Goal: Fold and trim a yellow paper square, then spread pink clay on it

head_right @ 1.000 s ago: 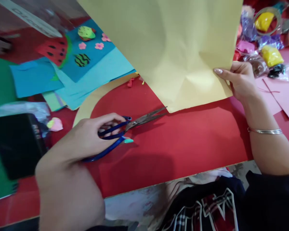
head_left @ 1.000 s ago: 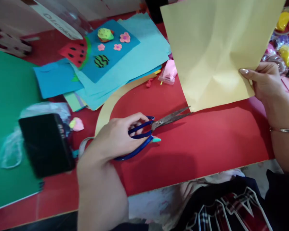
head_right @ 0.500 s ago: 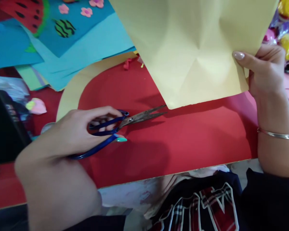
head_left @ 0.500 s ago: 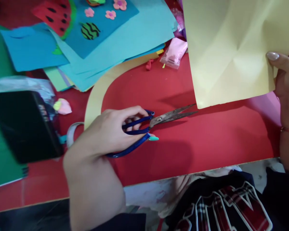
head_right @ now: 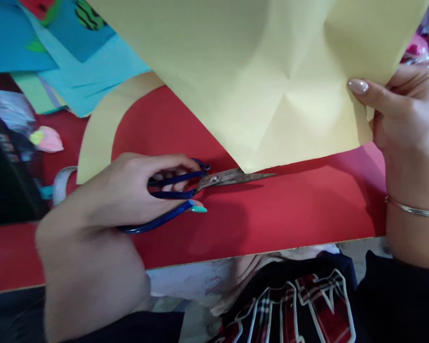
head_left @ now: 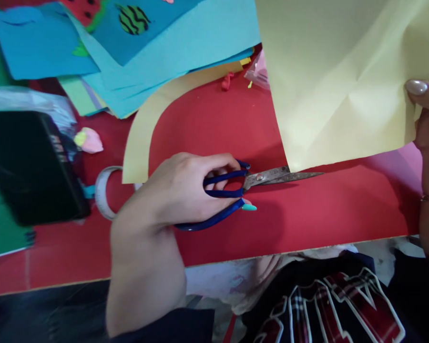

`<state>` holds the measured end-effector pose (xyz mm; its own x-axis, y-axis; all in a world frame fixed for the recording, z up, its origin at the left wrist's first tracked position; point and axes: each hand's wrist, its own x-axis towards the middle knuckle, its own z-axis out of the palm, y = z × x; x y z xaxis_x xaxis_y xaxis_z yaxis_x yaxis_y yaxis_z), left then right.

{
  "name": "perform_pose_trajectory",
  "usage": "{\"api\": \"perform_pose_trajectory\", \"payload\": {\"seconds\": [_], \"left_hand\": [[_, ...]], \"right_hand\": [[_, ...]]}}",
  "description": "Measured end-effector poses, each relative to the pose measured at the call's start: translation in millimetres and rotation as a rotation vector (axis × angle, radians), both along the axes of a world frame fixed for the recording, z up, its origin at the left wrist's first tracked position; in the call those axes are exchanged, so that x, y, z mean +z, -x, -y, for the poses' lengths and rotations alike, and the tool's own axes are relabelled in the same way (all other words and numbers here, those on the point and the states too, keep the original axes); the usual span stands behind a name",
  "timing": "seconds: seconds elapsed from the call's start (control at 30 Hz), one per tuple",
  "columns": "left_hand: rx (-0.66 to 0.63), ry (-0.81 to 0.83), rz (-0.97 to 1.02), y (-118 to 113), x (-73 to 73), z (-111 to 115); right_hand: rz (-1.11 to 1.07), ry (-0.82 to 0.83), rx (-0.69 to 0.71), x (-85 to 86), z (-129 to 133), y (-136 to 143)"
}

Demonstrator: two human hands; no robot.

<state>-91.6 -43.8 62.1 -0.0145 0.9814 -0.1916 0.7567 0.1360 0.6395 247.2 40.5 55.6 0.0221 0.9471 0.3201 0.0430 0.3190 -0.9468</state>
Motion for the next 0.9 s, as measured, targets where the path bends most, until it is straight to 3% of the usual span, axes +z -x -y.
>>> {"api": "perform_pose_trajectory", "payload": {"seconds": [0.1,0.9], "left_hand": [[-0.231,0.159,-0.123,1.5,3.9,-3.2],[-0.245,0.103,-0.208,3.1,4.4,-1.3]], "right_hand": [[0.008,-0.013,0.015,-0.2,0.2,-0.2],[0.054,-0.016,0.012,-1.1,-1.6,-4.1]]}}
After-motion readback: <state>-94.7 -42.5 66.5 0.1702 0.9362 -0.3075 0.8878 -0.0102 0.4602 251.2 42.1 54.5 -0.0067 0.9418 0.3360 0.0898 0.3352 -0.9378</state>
